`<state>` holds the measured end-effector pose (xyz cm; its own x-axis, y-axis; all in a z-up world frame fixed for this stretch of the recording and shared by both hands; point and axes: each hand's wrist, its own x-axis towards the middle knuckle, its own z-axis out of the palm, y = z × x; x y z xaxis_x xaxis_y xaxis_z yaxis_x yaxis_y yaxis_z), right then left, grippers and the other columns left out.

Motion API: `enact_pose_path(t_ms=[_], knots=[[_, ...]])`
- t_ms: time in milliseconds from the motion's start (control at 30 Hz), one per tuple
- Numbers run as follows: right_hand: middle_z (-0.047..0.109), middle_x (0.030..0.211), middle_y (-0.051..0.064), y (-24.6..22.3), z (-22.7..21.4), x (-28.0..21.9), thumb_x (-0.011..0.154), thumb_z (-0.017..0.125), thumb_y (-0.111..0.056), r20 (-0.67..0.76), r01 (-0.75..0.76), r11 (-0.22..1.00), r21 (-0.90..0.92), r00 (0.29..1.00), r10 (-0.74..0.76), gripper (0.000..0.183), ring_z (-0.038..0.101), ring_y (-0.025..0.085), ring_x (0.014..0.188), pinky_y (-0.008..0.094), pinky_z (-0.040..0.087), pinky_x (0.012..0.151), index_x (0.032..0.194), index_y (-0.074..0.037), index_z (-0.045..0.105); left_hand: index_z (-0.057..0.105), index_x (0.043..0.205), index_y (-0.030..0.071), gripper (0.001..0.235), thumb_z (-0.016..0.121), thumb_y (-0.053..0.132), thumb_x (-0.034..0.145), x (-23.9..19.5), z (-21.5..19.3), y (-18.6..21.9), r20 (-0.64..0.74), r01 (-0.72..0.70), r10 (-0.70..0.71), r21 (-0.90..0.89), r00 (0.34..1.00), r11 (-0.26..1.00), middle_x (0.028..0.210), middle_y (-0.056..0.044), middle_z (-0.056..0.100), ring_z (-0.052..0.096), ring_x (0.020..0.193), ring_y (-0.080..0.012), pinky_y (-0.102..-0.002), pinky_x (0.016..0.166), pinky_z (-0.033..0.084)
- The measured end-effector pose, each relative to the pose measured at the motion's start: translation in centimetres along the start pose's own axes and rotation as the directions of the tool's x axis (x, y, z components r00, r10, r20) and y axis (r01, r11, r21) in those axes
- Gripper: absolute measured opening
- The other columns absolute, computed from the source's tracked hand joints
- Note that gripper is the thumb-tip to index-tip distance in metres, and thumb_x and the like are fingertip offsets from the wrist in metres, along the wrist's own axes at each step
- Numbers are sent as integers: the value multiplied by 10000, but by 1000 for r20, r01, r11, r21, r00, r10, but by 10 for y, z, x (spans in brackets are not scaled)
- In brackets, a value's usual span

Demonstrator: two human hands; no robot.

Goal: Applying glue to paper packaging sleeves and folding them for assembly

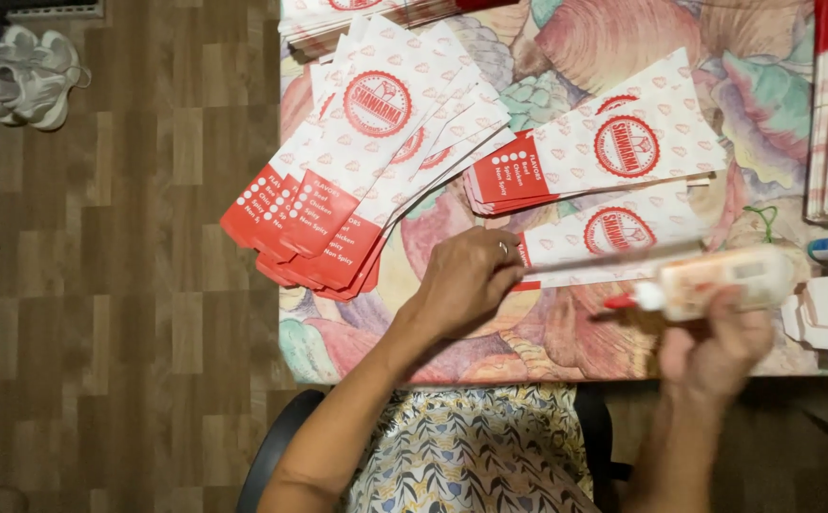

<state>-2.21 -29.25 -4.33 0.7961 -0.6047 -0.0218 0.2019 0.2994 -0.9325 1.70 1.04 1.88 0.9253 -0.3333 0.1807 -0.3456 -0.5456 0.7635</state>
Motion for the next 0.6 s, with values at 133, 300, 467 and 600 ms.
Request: enact_pose_path(t_ms=[133, 300, 467, 600], knots=[[785, 1080, 28, -49, -19, 11, 889, 868, -358, -102, -63, 982, -181, 994, 45, 533, 792, 162, 942, 367, 723, 912, 1259, -6, 718, 792, 907, 46, 81, 769, 119, 883, -18, 42, -38, -82, -243, 258, 157, 963, 957, 1075, -138, 760, 675, 1087, -331, -438, 813, 580], [677, 1034, -22, -55, -69, 26, 1094, 773, -251, -18, 6, 558, -830, 999, -39, 271, 585, 35, 882, 238, 502, 709, 1294, -79, 716, 764, 851, 1, 81, 736, 47, 912, -15, 9, -25, 29, -278, 280, 265, 960, 924, 1042, -158, 735, 681, 1087, -373, -480, 926, 594], [706, 1073, 243, -58, -82, 20, 1133, 888, -108, 576, 558, -177, -811, 708, -408, 266, 685, 417, 987, 510, 540, 849, 1264, 119, 845, 720, 1061, -54, 250, 769, 111, 880, -31, 9, -23, 6, -280, 285, 207, 958, 937, 1200, -249, 685, 609, 1174, -418, -505, 1034, 502], [740, 1148, 271, -68, -16, -4, 1083, 844, 209, 767, 847, 53, -529, 504, -397, 78, 694, 383, 1043, 472, 580, 959, 1127, 151, 815, 734, 1076, -48, 158, 720, 27, 938, -43, -4, -6, -82, -242, 274, 279, 958, 930, 1098, -227, 738, 659, 1064, -359, -455, 915, 565]])
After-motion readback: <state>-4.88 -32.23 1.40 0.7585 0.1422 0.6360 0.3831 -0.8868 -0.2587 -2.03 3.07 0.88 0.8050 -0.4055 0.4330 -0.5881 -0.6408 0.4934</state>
